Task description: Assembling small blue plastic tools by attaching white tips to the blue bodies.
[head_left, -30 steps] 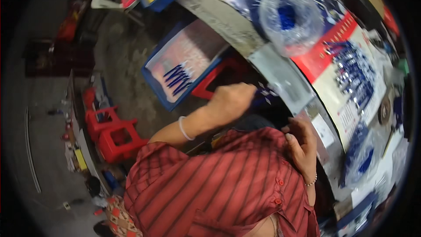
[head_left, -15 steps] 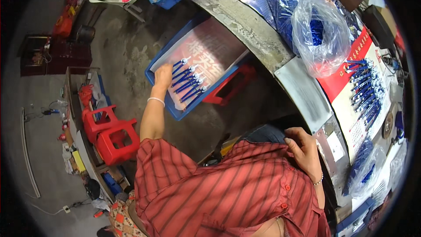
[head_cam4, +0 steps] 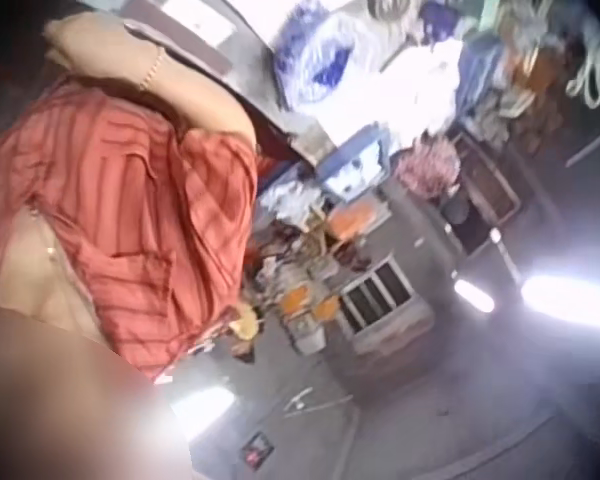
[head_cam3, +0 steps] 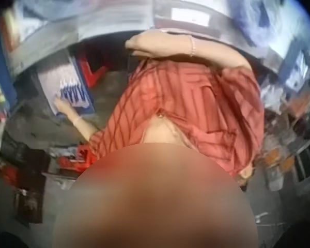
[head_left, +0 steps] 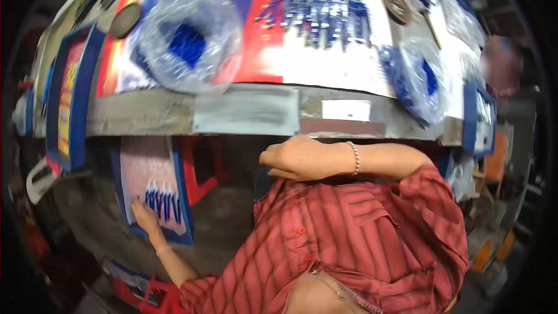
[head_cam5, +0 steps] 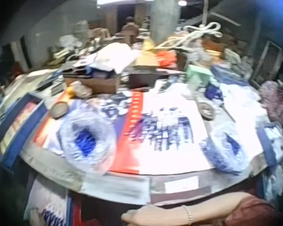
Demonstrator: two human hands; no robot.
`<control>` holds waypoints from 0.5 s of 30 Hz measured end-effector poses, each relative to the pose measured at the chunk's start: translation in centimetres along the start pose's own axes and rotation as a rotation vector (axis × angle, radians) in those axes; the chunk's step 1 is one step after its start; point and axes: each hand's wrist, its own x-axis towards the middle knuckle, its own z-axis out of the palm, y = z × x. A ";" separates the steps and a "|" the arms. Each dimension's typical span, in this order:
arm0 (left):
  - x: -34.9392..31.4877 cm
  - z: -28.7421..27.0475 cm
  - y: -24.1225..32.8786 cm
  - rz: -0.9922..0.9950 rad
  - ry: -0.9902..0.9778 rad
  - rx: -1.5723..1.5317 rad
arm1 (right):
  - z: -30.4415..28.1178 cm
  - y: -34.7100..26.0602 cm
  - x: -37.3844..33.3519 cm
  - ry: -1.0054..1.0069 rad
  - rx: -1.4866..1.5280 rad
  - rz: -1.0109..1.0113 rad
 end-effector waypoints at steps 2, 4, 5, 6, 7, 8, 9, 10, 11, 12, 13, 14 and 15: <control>1.2 -2.1 4.1 0.042 0.043 -0.126 | -1.4 -0.2 -0.9 0.005 -0.040 0.036; 1.6 -4.6 8.6 0.063 0.084 -0.242 | -2.4 0.0 -1.9 -0.003 -0.076 0.052; 1.8 -6.0 11.5 0.120 0.097 -0.320 | -2.8 0.3 -2.4 0.048 -0.094 0.025; 1.7 -7.0 14.1 0.171 0.112 -0.394 | -3.1 0.5 -2.9 0.094 -0.112 -0.009; 2.0 -7.6 16.7 0.200 0.084 -0.452 | -2.7 1.5 -3.6 0.148 -0.156 -0.022; 2.4 -8.5 20.1 0.218 0.089 -0.459 | -2.0 2.2 -4.2 0.164 -0.164 -0.013; 2.7 -9.9 23.7 0.342 0.035 -0.543 | -1.1 2.9 -4.9 0.265 -0.144 0.042; 3.1 -10.9 26.8 0.479 -0.023 -0.634 | -0.3 3.5 -5.7 0.374 -0.128 0.108; 3.3 -11.6 29.2 0.555 -0.043 -0.682 | 0.4 4.1 -6.6 0.373 -0.199 0.005; 3.3 -12.1 31.0 0.630 -0.069 -0.729 | 0.0 3.6 -7.4 0.305 -0.194 -0.060; 3.2 -12.4 32.4 0.681 -0.090 -0.744 | -0.3 3.4 -7.7 0.296 -0.222 -0.097; 3.3 -13.1 33.8 0.742 -0.113 -0.764 | -0.5 3.3 -8.2 0.295 -0.251 -0.118; 3.5 -13.9 35.3 0.789 -0.118 -0.754 | -0.7 3.8 -8.5 0.304 -0.297 -0.142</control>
